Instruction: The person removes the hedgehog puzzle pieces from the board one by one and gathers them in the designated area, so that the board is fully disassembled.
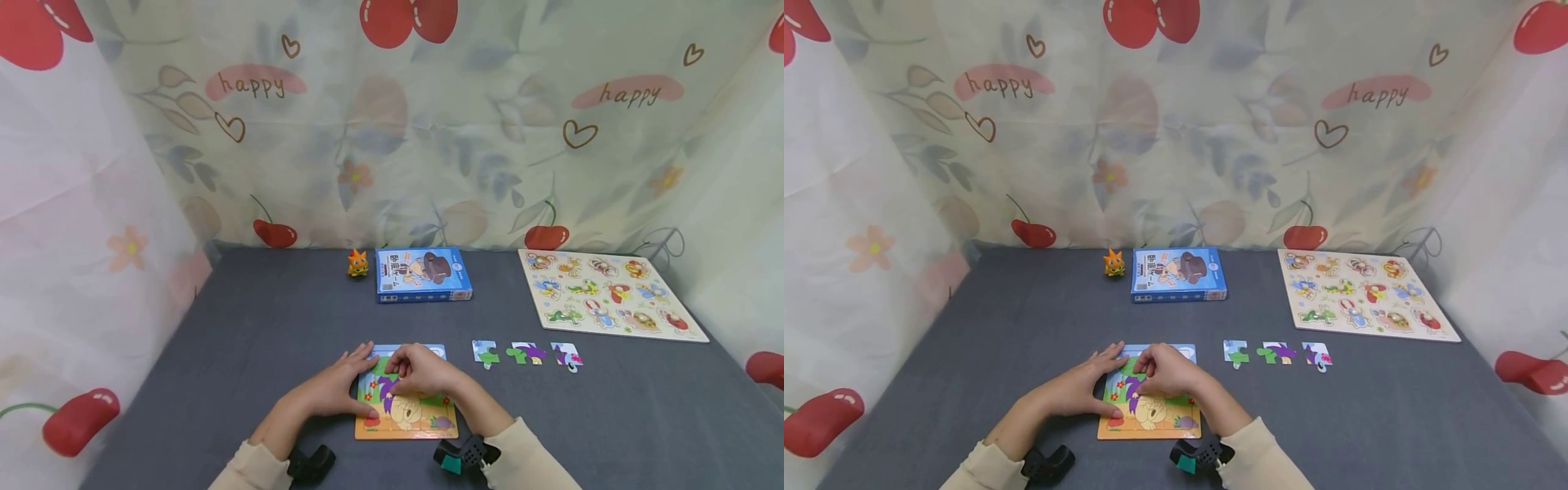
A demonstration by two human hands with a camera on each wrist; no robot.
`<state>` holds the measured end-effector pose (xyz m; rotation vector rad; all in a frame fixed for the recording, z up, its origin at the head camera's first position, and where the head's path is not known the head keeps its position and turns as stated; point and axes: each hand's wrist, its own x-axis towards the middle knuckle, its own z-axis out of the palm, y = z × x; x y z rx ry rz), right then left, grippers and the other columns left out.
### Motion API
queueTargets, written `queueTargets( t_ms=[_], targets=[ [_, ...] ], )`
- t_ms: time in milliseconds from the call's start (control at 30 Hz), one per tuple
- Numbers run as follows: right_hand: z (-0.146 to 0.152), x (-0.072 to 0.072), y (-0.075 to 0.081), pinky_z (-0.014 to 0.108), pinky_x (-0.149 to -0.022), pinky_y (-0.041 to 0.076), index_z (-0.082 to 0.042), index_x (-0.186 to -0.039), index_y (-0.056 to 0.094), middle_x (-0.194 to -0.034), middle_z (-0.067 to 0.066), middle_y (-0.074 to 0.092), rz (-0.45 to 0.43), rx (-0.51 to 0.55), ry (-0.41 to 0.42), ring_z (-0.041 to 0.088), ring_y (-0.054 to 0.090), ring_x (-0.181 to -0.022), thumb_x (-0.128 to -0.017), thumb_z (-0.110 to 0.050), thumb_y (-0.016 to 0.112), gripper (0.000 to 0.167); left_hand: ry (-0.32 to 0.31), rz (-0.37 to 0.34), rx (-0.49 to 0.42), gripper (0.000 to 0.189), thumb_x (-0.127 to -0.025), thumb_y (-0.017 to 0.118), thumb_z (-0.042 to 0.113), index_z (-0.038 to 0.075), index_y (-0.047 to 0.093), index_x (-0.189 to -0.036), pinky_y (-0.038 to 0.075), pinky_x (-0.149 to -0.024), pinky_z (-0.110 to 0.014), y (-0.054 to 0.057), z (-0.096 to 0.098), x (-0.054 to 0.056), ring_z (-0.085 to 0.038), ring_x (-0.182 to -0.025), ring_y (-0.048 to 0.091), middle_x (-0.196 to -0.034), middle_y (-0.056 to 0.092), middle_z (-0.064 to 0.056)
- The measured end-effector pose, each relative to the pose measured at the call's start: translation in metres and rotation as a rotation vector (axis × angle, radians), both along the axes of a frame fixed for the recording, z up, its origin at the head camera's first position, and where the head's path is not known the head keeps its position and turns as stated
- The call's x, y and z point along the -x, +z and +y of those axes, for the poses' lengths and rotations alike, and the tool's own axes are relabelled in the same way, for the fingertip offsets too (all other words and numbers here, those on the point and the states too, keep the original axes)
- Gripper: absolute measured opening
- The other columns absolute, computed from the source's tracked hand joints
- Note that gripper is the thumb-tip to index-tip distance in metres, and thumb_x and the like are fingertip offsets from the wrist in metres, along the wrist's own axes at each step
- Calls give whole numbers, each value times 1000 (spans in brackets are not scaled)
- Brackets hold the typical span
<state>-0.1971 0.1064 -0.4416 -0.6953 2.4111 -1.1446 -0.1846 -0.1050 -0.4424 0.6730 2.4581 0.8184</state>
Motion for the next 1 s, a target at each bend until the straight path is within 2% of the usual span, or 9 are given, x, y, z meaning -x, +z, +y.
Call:
queueTargets(
  t_ms=[233, 433, 600, 767, 1000],
  targets=[
    [0, 0, -1, 19, -59, 42, -1, -96, 64, -78, 2, 55, -2, -8, -8, 12, 48, -69, -75, -3, 73, 23, -2, -3, -11, 90, -73, 73, 52, 14, 34, -145, 12, -113, -57, 0, 0, 0, -29, -146, 7, -158, 11, -3],
    [0, 1, -2, 19, -61, 43, -2, -94, 65, -78, 2, 57, -7, 22, -34, 12, 50, -69, -79, -3, 69, 15, -2, 0, -13, 90, -73, 73, 51, 14, 34, -145, 12, -114, -57, 0, 0, 0, -29, -146, 7, -158, 12, -3],
    [1, 1, -2, 20, -61, 45, -2, -94, 66, -79, 2, 60, -63, 84, -69, 12, 52, -69, -83, -5, 67, 11, -2, -1, -6, 89, -73, 73, 52, 15, 35, -145, 12, -113, -57, -1, 1, 0, -29, -146, 7, -158, 12, -3],
    [1, 1, -2, 22, -63, 48, -1, -95, 67, -81, 3, 64, -97, 127, -68, 11, 56, -71, -85, -7, 65, 12, -6, 1, -7, 89, -73, 73, 52, 14, 35, -145, 10, -114, -56, 0, 1, 1, -27, -146, 6, -158, 12, -4],
    [-1, 2, -4, 21, -57, 45, -1, -94, 67, -76, 4, 67, -123, 137, -73, 8, 55, -62, -86, -9, 65, 11, -8, 1, -4, 90, -73, 73, 52, 14, 35, -145, 11, -114, -56, 0, -1, 0, -28, -146, 6, -158, 12, -4]
  ],
)
